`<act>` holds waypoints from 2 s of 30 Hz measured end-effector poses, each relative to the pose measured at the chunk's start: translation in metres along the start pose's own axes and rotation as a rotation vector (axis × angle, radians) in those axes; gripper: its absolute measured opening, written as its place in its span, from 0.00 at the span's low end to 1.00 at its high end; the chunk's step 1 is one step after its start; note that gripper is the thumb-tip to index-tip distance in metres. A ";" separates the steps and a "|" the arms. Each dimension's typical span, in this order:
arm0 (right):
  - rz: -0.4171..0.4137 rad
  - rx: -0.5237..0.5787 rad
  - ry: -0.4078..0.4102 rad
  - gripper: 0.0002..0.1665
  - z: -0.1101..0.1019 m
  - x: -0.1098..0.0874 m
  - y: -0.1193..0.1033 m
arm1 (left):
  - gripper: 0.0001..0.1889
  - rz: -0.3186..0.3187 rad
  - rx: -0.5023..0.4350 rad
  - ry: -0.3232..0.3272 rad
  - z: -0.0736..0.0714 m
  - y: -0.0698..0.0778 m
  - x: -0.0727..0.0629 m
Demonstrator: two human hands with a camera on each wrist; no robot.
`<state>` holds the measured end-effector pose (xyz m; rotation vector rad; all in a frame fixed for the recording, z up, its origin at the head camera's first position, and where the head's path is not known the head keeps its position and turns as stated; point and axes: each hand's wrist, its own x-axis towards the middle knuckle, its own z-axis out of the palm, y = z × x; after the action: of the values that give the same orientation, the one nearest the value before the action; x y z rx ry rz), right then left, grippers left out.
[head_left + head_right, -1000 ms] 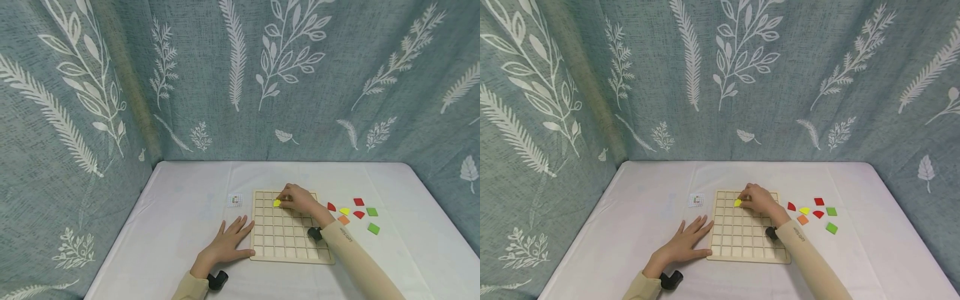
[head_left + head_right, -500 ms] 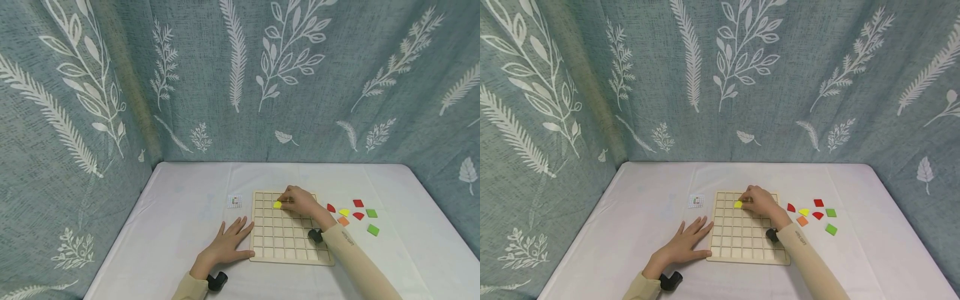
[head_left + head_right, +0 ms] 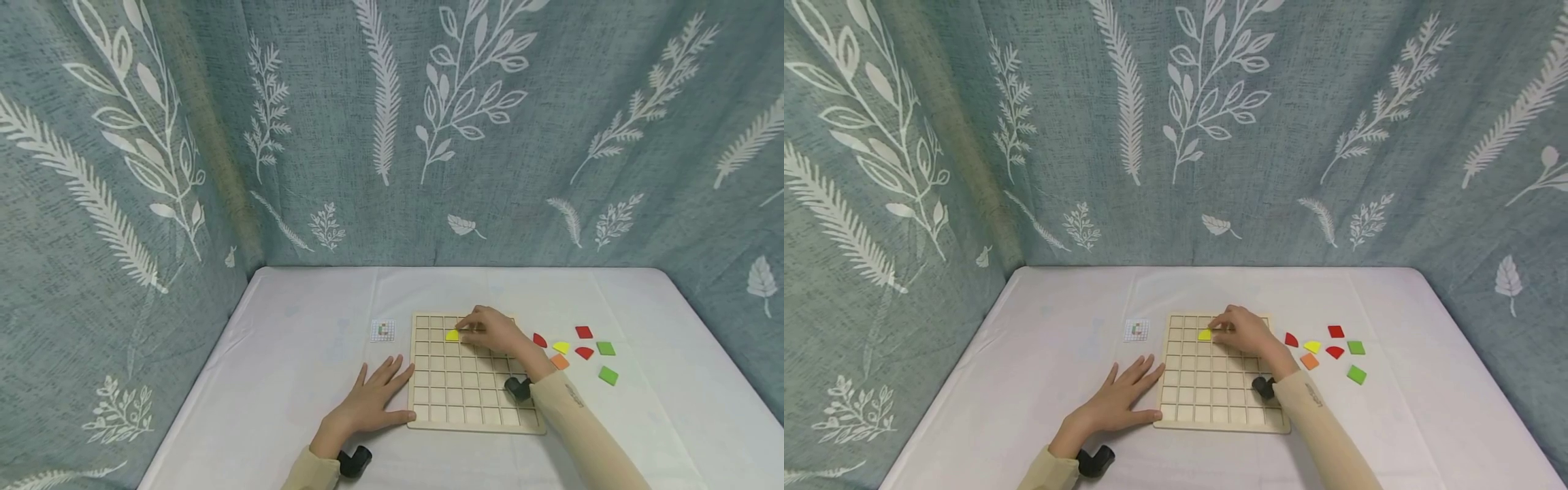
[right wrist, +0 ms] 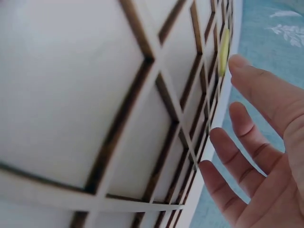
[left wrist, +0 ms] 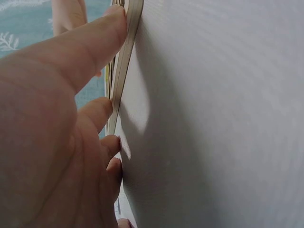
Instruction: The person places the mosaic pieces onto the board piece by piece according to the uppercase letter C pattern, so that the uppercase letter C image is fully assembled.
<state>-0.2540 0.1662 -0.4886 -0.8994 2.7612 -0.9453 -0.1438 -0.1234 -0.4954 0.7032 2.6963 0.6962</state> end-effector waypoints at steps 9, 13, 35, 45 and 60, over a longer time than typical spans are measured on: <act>0.083 0.020 0.013 0.13 -0.008 -0.010 -0.006 | 0.43 -0.003 -0.004 -0.001 0.001 -0.001 0.000; 0.099 0.037 0.027 0.13 -0.012 -0.016 -0.004 | 0.42 -0.002 -0.002 -0.003 0.001 -0.001 0.001; 0.133 0.040 0.181 0.14 -0.035 -0.051 0.021 | 0.42 0.019 -0.002 0.011 0.004 -0.004 0.001; 0.191 -0.030 0.239 0.14 -0.049 -0.071 0.030 | 0.42 0.005 0.007 0.005 0.001 -0.001 0.001; 0.335 -0.054 0.288 0.18 -0.072 -0.104 0.055 | 0.42 0.003 -0.004 0.000 0.001 -0.001 0.002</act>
<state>-0.2149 0.2979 -0.4737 -0.3035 3.0509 -1.0080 -0.1450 -0.1229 -0.4969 0.7069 2.6936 0.7030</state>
